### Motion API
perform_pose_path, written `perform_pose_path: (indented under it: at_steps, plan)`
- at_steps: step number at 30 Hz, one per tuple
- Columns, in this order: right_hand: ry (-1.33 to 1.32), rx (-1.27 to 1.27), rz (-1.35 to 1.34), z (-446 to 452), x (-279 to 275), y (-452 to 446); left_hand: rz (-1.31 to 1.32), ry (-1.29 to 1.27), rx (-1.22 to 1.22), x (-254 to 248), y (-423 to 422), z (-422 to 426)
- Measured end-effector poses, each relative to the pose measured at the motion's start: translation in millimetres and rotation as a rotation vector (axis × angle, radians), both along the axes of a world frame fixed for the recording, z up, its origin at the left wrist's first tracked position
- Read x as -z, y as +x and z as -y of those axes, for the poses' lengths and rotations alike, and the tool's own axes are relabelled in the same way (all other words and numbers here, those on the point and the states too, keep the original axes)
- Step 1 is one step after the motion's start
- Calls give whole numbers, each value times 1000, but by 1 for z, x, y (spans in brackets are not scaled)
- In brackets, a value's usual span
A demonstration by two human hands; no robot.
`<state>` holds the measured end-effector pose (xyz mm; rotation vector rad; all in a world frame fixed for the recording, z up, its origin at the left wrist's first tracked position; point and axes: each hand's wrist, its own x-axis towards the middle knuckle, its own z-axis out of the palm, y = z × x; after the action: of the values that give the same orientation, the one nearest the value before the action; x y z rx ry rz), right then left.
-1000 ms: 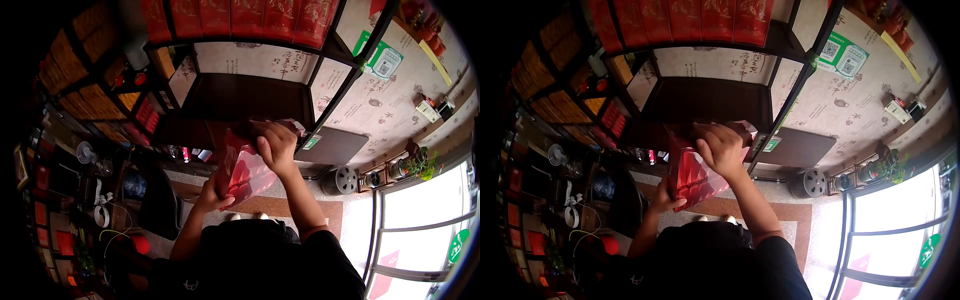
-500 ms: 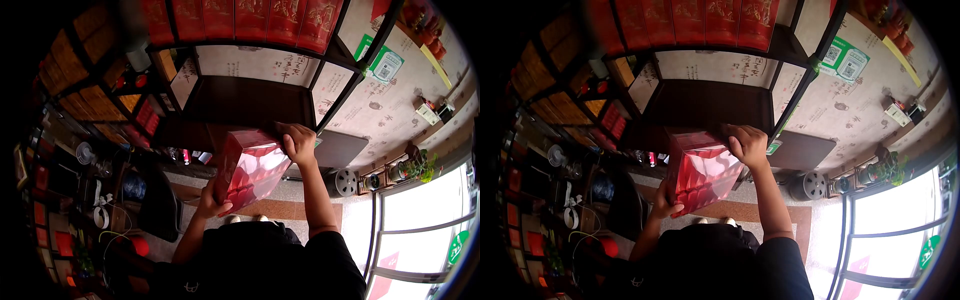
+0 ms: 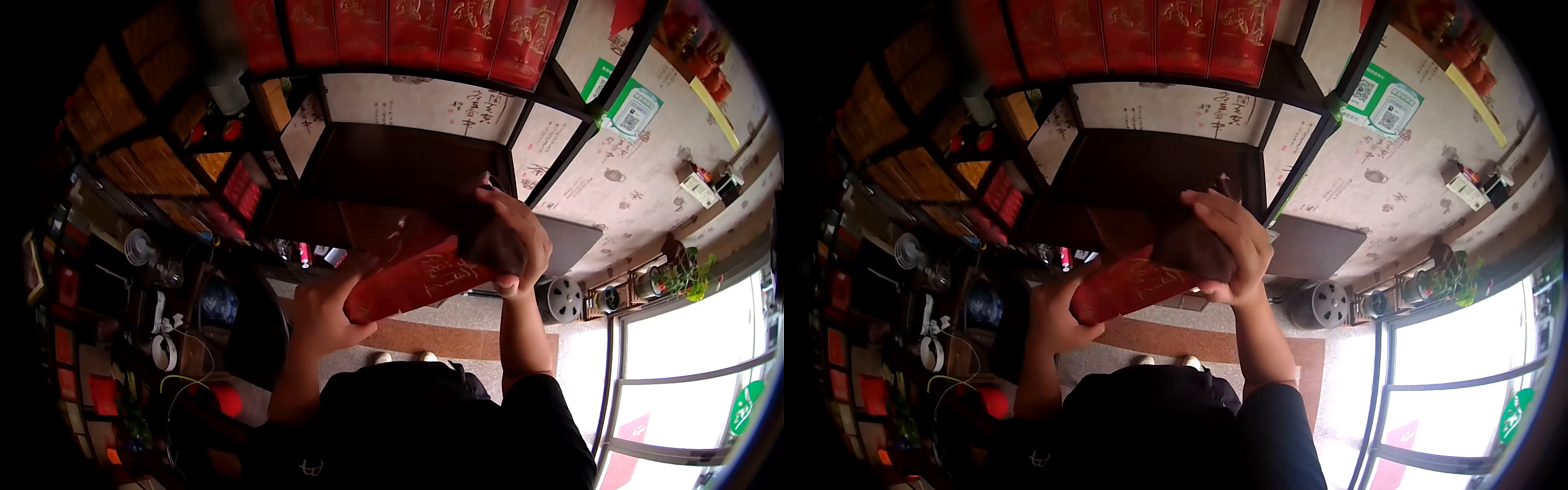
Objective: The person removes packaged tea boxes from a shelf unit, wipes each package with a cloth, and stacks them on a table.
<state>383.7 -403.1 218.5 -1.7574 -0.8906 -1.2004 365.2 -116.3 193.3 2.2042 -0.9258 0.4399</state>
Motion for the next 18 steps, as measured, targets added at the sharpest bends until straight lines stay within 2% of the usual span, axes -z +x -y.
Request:
perform_pose_path:
  at_steps: [1, 3, 4, 6, 7, 10, 15, 16, 18]
  plan:
    - [-4, -7, -1, 1, 5, -1, -1, -4, -7, -4, 6, 4]
    - [91, 83, -61, 6, 13, -1, 207, 58, -99, -11, 17, 10]
    - [122, 112, -80, 9, 15, -1, 208, 56, -101, -14, 24, 13]
    - [-29, 220, -235, 20, 15, 0, 256, 192, -153, -15, 40, 18]
    - [-87, 177, -283, 23, 14, -1, 204, 257, -162, -11, 50, 21]
    - [-180, 312, -307, 25, 25, 4, 273, 320, -135, -15, 63, 32]
    - [-138, 489, -339, 44, 66, 14, 260, 516, -122, -12, 70, 48]
    - [-138, 487, -341, 45, 68, 15, 257, 517, -124, -15, 68, 47]
    - [-66, 478, -336, 52, 76, 18, 182, 281, -26, -28, 59, 43]
